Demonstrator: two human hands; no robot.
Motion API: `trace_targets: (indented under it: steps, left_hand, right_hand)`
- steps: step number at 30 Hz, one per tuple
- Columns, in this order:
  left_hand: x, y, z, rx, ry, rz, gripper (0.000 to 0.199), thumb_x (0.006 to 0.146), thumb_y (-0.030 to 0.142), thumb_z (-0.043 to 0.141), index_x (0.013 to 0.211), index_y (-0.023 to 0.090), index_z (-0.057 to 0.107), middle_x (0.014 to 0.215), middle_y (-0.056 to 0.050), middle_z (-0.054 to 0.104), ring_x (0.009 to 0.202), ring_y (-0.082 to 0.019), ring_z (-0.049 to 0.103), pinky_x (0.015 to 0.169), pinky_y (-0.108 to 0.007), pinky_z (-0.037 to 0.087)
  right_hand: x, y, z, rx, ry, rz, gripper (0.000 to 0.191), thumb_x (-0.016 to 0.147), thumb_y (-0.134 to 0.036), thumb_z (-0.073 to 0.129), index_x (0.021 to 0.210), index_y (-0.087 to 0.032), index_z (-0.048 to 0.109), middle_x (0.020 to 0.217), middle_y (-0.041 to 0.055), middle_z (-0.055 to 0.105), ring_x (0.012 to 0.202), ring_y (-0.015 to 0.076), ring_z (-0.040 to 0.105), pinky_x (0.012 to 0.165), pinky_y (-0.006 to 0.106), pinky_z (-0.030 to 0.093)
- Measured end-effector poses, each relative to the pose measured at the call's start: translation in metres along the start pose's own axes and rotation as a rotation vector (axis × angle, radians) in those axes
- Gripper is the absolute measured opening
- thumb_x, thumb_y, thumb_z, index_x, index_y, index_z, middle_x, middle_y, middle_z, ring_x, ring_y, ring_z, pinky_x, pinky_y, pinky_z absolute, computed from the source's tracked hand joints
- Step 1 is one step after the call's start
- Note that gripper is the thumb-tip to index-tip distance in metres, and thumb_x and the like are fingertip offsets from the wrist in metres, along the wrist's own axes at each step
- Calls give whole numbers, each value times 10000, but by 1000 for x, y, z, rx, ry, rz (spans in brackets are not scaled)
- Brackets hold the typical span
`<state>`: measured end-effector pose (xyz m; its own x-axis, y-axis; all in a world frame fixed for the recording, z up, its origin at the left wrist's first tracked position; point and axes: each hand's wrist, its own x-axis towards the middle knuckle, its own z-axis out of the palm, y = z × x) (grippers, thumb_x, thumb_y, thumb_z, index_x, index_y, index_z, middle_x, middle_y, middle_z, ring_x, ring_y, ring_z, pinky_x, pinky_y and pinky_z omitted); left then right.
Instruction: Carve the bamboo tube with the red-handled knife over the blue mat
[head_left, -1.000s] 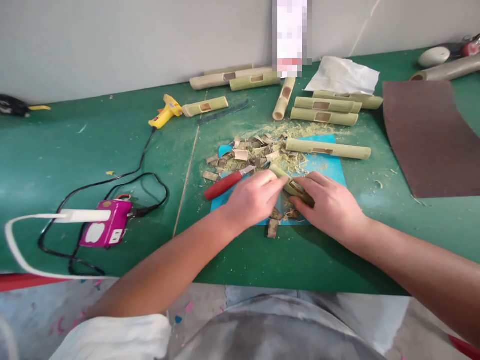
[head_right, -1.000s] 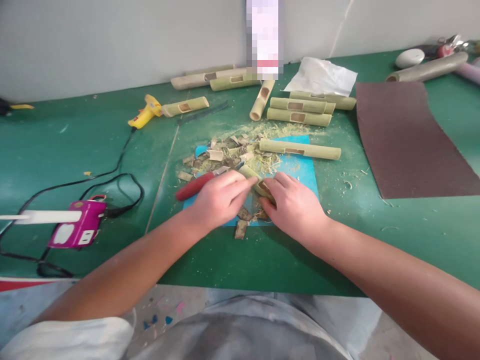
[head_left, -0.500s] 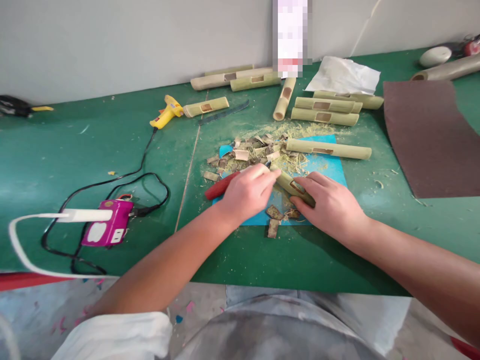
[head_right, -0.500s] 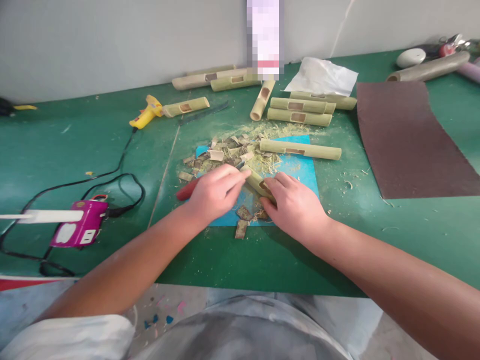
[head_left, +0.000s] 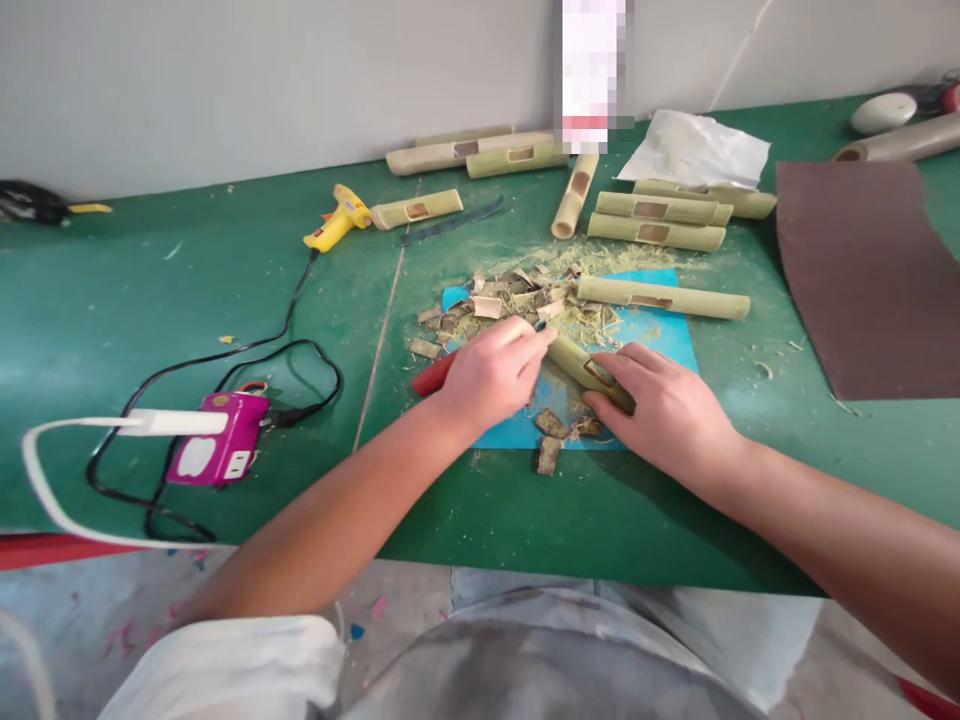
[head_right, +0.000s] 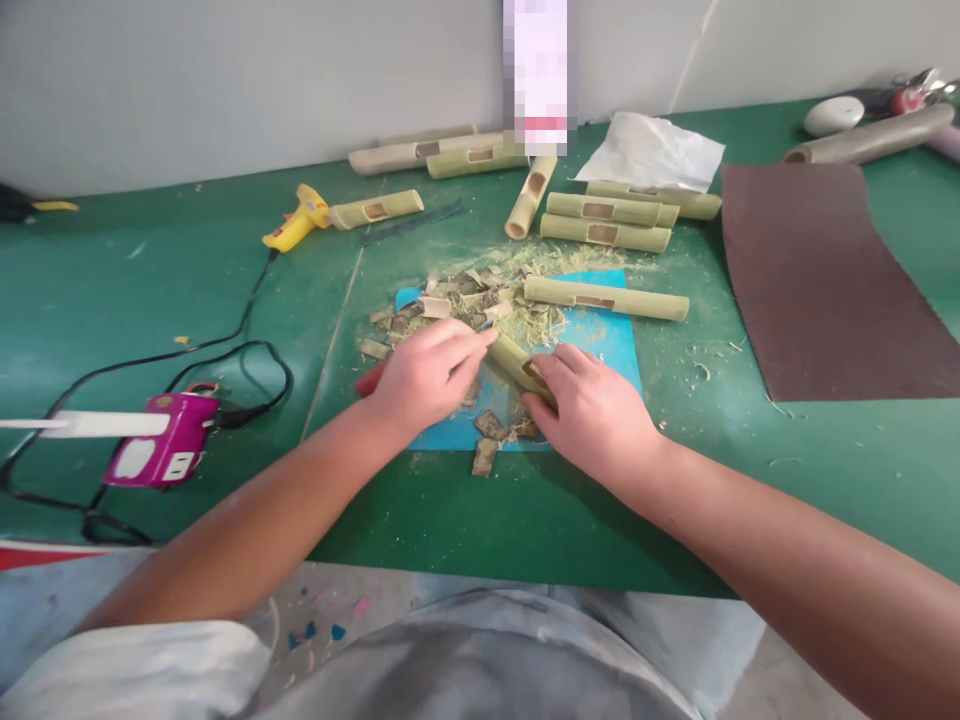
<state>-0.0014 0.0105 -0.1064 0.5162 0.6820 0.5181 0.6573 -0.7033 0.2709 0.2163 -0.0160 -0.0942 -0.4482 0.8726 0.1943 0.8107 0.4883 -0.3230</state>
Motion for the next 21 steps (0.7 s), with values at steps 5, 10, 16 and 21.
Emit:
trace_targets:
  steps: [5, 10, 16, 21]
  left_hand:
    - [-2, 3, 1, -21, -51, 44, 268, 992, 152, 454, 1164, 93, 650, 861, -72, 659, 771, -133, 626, 713, -252, 547]
    - [-1, 7, 0, -14, -55, 40, 284, 1003, 172, 433, 1176, 82, 640, 862, -80, 655, 776, -136, 632, 713, -259, 554]
    - [-2, 9, -1, -22, -71, 13, 296, 1015, 187, 410, 1182, 101, 639, 871, -78, 656, 779, -134, 631, 713, -263, 555]
    - [-2, 10, 0, -15, -56, -9, 285, 1008, 181, 422, 1152, 104, 656, 858, -70, 652, 766, -134, 624, 712, -258, 551]
  right_hand:
    - [1, 0, 0, -2, -24, 9, 225, 882, -266, 577, 1062, -162, 664, 926, 77, 637, 790, 211, 620, 664, 304, 459]
    - [1, -1, -1, 1, -36, 21, 214, 886, -266, 564, 1051, -171, 661, 947, 82, 638, 799, 207, 616, 673, 300, 455]
    - [1, -1, -1, 3, -30, 9, 209, 890, -267, 558, 1049, -173, 655, 923, 75, 631, 796, 205, 610, 673, 299, 449]
    - [1, -1, 0, 2, -33, 17, 207, 887, -265, 568, 1049, -173, 657, 929, 74, 634, 807, 205, 614, 677, 296, 446]
